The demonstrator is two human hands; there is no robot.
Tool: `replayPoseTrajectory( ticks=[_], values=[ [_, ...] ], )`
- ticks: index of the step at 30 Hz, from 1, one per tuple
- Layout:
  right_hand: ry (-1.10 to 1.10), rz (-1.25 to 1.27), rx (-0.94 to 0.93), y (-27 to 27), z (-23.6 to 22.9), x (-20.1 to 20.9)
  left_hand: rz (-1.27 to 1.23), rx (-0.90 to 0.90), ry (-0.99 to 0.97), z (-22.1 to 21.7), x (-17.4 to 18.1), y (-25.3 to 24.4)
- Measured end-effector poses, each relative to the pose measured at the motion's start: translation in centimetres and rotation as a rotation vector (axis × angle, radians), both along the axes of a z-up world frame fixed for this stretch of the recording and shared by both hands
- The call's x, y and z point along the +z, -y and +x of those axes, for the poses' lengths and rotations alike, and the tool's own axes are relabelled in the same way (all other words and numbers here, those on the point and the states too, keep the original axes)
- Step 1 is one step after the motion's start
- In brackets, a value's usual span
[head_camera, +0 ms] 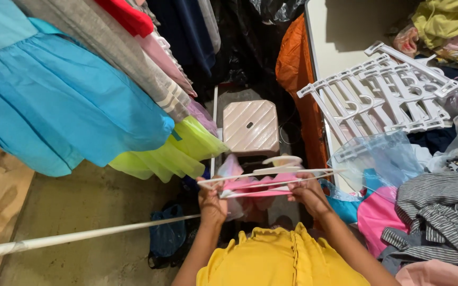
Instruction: Hanging children's clothes on hangers and organizing them on a clothes rack.
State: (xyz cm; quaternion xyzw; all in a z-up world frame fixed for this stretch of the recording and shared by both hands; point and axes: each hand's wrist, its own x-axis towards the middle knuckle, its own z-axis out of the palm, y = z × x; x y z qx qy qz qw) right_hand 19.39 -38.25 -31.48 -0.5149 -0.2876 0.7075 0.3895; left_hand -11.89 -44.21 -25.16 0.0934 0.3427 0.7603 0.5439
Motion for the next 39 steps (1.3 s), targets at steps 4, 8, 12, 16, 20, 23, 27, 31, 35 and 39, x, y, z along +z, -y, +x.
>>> replayPoseTrajectory(
  ticks=[4, 8, 12, 16, 20, 23, 27, 31, 35, 39],
  values=[
    [0.358, 0.098, -0.094, 1.3, -1.1, 2.7, 0.217, -0.039, 0.047, -0.9, -5.8, 2.7],
    [0.506, 0.116, -0.280, -0.5, 0.8, 3.4, 0.151, -0.017, -0.100, -0.7, -7.3, 3.9],
    [-0.150, -0.088, -0.332, -2.3, 5.4, 1.3, 0.096, -0.013, -0.236, -0.4, -8.8, 3.3],
    [-0.575, -0.121, -0.229, -2.1, 6.3, 8.7, 0.037, -0.024, -0.124, -0.5, -11.1, 2.6],
    [-0.545, -0.063, -0.171, -1.4, 6.2, 10.0, 0.076, -0.026, -0.184, -0.6, -9.6, 1.9],
    [-0.359, -0.005, -0.153, -1.0, 6.4, 9.3, 0.207, -0.047, -0.150, -0.7, -10.4, 1.7],
    [-0.163, 0.059, -0.199, -0.9, 6.1, 10.3, 0.068, -0.102, -0.360, 0.1, -5.9, 0.8],
    [0.137, 0.126, -0.304, -0.6, 6.0, 9.3, 0.016, -0.192, -0.315, 0.7, -3.9, 0.3],
    [0.580, 0.475, -0.330, -0.1, 3.6, 10.8, 0.148, -0.237, -0.611, 2.0, -5.4, 0.6],
    [1.150, 0.871, -0.130, 0.0, 2.0, 13.4, 0.115, -0.262, -0.870, 2.5, -0.5, 0.4]
  ],
)
